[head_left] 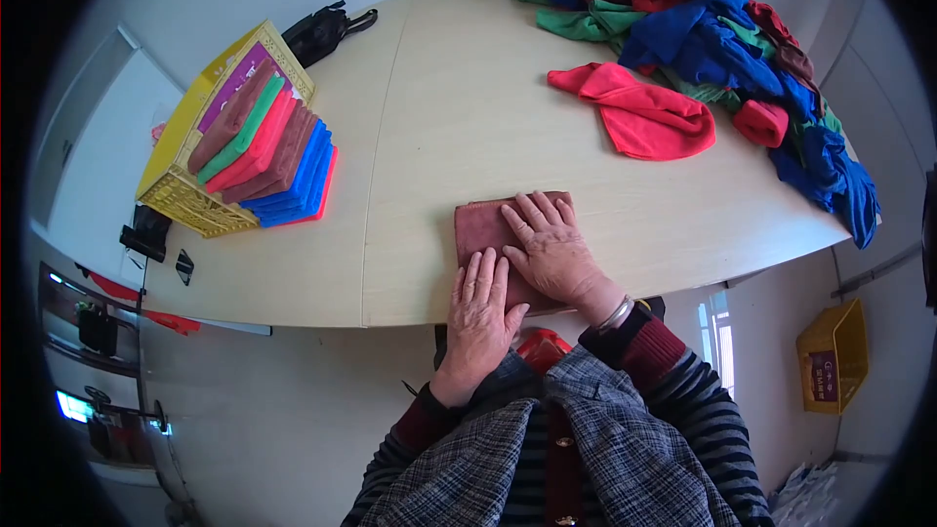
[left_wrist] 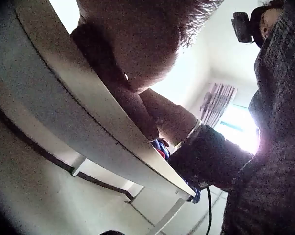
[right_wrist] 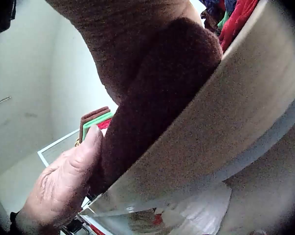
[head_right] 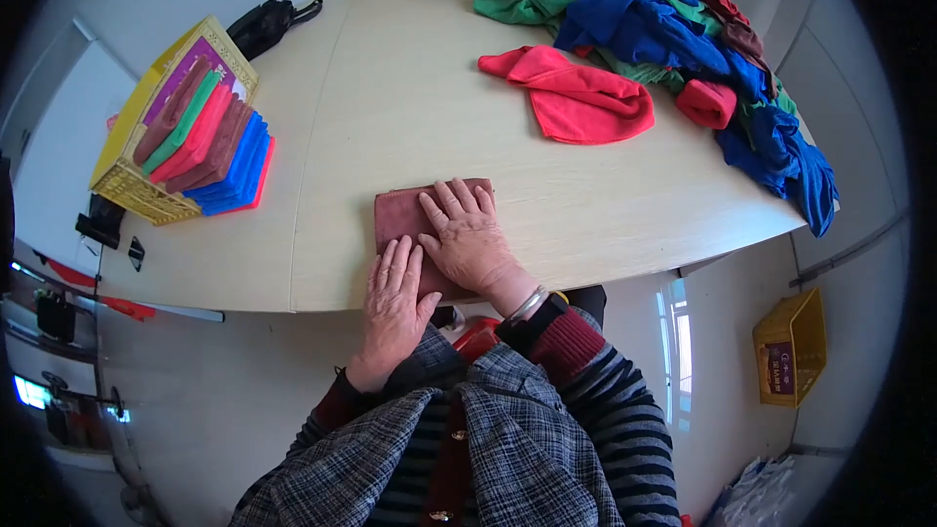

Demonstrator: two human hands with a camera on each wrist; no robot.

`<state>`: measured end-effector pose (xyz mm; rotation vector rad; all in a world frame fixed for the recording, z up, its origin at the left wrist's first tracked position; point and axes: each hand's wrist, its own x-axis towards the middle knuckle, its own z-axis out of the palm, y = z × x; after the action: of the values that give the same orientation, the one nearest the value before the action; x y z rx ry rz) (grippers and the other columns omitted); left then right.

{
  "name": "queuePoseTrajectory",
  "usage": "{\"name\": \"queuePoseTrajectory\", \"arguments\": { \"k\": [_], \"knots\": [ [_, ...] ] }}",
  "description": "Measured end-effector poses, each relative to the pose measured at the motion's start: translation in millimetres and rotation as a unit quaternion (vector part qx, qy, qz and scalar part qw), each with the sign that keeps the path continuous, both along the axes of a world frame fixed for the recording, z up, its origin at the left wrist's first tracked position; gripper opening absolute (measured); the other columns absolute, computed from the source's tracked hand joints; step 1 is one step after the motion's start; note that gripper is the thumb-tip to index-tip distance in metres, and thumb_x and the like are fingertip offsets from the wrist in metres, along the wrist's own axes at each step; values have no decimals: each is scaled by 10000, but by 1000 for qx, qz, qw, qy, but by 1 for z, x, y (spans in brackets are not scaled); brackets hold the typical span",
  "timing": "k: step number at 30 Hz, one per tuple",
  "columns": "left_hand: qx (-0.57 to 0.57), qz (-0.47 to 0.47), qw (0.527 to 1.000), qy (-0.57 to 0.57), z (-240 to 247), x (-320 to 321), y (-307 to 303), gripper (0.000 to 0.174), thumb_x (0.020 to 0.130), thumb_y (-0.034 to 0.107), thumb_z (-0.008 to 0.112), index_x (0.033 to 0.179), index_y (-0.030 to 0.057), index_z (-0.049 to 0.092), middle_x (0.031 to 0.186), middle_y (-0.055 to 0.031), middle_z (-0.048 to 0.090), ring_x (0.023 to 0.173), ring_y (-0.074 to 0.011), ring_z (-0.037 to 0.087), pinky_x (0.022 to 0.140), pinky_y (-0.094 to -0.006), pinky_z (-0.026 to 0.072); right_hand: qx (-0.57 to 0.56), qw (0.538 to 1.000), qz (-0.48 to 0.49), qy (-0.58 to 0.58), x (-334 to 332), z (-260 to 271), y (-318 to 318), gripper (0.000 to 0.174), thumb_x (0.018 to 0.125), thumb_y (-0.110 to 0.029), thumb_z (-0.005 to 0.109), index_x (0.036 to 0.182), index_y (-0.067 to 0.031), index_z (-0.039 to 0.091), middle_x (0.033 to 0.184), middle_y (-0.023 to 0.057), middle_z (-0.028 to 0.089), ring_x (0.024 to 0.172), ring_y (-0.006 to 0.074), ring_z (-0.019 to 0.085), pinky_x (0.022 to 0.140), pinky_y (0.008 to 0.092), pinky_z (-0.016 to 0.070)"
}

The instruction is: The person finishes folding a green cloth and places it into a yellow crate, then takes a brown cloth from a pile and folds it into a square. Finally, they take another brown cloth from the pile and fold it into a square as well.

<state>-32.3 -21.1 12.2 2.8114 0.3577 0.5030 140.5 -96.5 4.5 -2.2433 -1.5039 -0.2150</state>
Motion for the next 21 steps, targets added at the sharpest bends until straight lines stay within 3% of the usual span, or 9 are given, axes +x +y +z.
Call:
{"name": "queuePoseTrajectory", "arguments": {
  "k": [6,9,14,17,18,21],
  "knots": [
    [19,-4,1000,-13,9,-9,-5,651,903,233,670,1470,9,440,1553,-187,377,1460,-352,329,1212,-531,222,12,1000,0,-1,-1,6,4,611,957,-422,563,1455,-76,486,1493,196,459,1423,363,371,1196,520,231],
    [84,-31,996,-12,4,-10,1,557,892,157,663,1411,15,519,1524,-156,429,1451,-323,354,1212,-539,213,-27,999,-37,-14,2,8,4,614,955,-422,568,1443,-56,491,1477,221,467,1401,368,399,1189,509,247],
    [77,-22,997,-5,7,-13,6,496,880,88,646,1369,44,573,1493,-137,471,1442,-306,374,1212,-541,210,-54,997,-53,5,-6,30,-7,618,947,-417,588,1429,-41,498,1470,232,470,1381,368,424,1180,497,264],
    [67,-24,997,9,8,-19,7,511,863,75,649,1369,83,582,1484,-145,484,1437,-313,382,1213,-552,200,-220,970,-65,77,-11,61,-17,624,930,-404,622,1431,-54,499,1480,216,467,1372,363,440,1179,488,273],
    [64,-22,998,10,6,-20,6,511,863,75,649,1369,83,582,1484,-145,484,1437,-313,382,1213,-552,200,-223,970,-63,77,-11,59,-17,624,930,-404,622,1431,-54,499,1480,216,467,1372,363,440,1179,488,273],
    [-43,-77,994,-63,1,-15,10,538,834,123,693,1362,97,592,1518,-140,457,1440,-312,378,1217,-557,187,-50,991,87,-89,-5,51,-8,656,909,-393,654,1460,-86,474,1494,187,464,1390,344,432,1183,505,270]
  ]
}}
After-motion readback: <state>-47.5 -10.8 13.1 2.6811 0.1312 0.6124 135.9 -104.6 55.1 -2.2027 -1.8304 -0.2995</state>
